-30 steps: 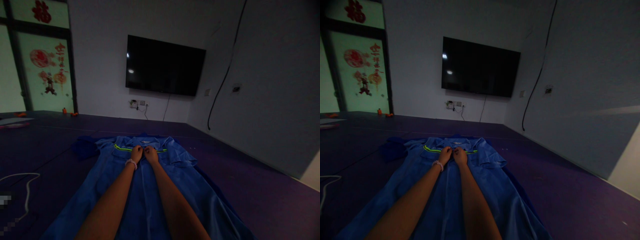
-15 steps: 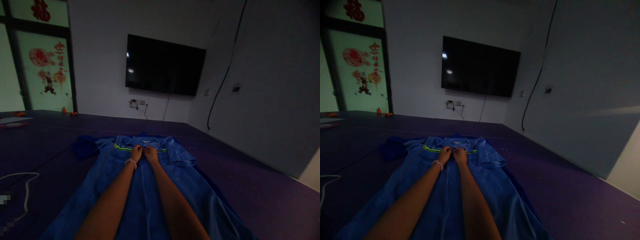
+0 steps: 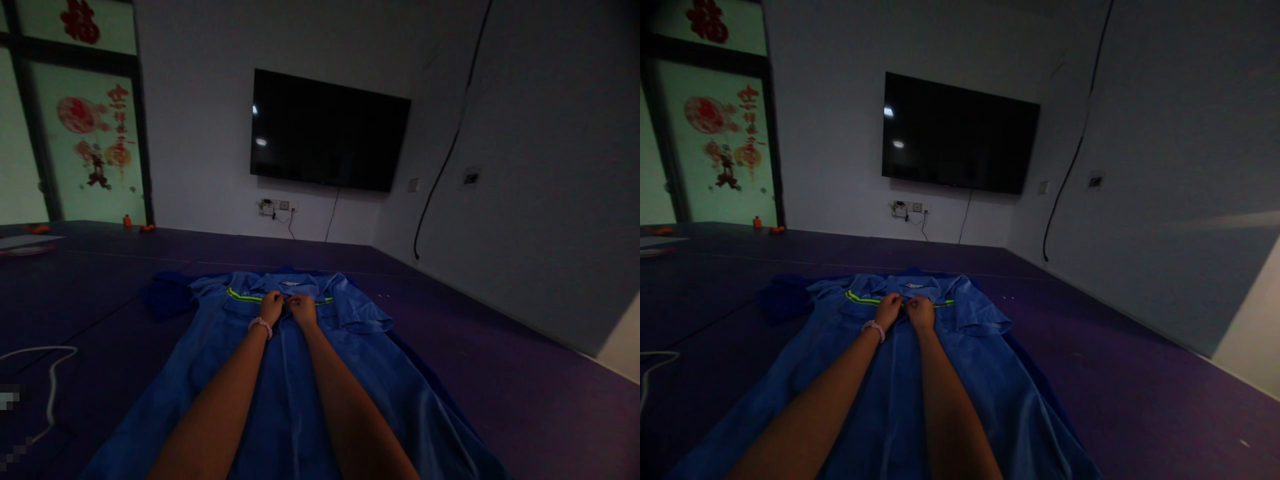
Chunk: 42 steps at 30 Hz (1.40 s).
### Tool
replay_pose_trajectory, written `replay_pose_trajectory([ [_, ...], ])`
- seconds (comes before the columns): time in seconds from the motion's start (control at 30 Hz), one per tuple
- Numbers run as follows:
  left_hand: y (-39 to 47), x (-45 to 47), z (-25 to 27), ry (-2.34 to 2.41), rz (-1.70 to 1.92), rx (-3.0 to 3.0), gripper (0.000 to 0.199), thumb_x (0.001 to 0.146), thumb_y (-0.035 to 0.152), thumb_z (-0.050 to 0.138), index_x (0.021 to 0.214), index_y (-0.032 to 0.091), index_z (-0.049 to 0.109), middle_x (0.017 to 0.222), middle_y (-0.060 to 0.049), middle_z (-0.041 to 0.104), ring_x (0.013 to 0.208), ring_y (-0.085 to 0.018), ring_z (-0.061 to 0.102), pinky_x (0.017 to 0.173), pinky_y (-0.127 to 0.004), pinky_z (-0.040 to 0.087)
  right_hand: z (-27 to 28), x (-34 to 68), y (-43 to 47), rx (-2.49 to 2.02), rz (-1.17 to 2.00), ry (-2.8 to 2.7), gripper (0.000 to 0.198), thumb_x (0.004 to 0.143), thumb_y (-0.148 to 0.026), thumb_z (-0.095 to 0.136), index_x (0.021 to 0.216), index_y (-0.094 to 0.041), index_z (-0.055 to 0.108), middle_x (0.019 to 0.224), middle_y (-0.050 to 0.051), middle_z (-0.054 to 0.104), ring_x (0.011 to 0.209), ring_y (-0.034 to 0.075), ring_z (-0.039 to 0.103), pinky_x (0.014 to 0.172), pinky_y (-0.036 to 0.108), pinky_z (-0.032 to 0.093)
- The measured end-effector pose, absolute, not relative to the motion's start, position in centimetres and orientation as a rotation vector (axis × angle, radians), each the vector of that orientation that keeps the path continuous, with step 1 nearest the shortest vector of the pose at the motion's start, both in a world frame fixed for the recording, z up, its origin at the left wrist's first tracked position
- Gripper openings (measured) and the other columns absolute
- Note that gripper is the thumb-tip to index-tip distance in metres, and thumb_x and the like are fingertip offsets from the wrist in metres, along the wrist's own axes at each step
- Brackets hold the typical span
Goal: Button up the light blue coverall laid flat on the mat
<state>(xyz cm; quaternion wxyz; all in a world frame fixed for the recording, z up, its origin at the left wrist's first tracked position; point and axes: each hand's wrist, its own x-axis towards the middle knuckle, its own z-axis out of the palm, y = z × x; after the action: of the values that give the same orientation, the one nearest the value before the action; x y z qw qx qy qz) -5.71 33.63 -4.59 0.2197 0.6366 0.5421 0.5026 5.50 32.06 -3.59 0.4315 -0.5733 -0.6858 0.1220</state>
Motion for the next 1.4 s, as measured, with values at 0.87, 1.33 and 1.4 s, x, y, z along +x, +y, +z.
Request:
replay_pose_trajectory([
  [0.87, 33.06, -5.31, -4.37, 1.540, 1.407, 1.878, 0.022, 0.087, 0.030, 0.051, 0.097, 0.012, 0.057, 0.094, -0.005, 0.060, 0.082, -0.015, 0.059, 0.073, -0.034, 0.050, -3.38, 5.20, 31.72, -1.572, 0.156, -1.799, 0.018, 0.083, -0.017, 0.046, 0.096, -0.017, 0.059, 0.080, 0.005, 0.065, 0.076, 0.016, 0.061, 0.061, 0.021, 0.037],
  [1.33, 32.69, -5.13, -4.12, 1.743, 1.313, 2.003, 0.022, 0.087, 0.032, 0.050, 0.092, 0.012, 0.058, 0.087, -0.003, 0.061, 0.076, -0.014, 0.058, 0.071, -0.033, 0.050, -3.15, 5.00, 31.42, -1.610, 0.146, -1.801, 0.019, 0.085, -0.020, 0.045, 0.097, -0.017, 0.059, 0.084, 0.008, 0.066, 0.081, 0.018, 0.061, 0.062, 0.023, 0.038],
  [1.4, 32.66, -5.08, -4.08, 1.759, 1.299, 2.023, 0.022, 0.087, 0.032, 0.050, 0.091, 0.012, 0.058, 0.087, -0.003, 0.061, 0.076, -0.014, 0.058, 0.070, -0.032, 0.050, -3.15, 5.01, 31.42, -1.613, 0.147, -1.802, 0.019, 0.085, -0.020, 0.045, 0.098, -0.017, 0.059, 0.084, 0.008, 0.065, 0.081, 0.018, 0.061, 0.063, 0.023, 0.038],
])
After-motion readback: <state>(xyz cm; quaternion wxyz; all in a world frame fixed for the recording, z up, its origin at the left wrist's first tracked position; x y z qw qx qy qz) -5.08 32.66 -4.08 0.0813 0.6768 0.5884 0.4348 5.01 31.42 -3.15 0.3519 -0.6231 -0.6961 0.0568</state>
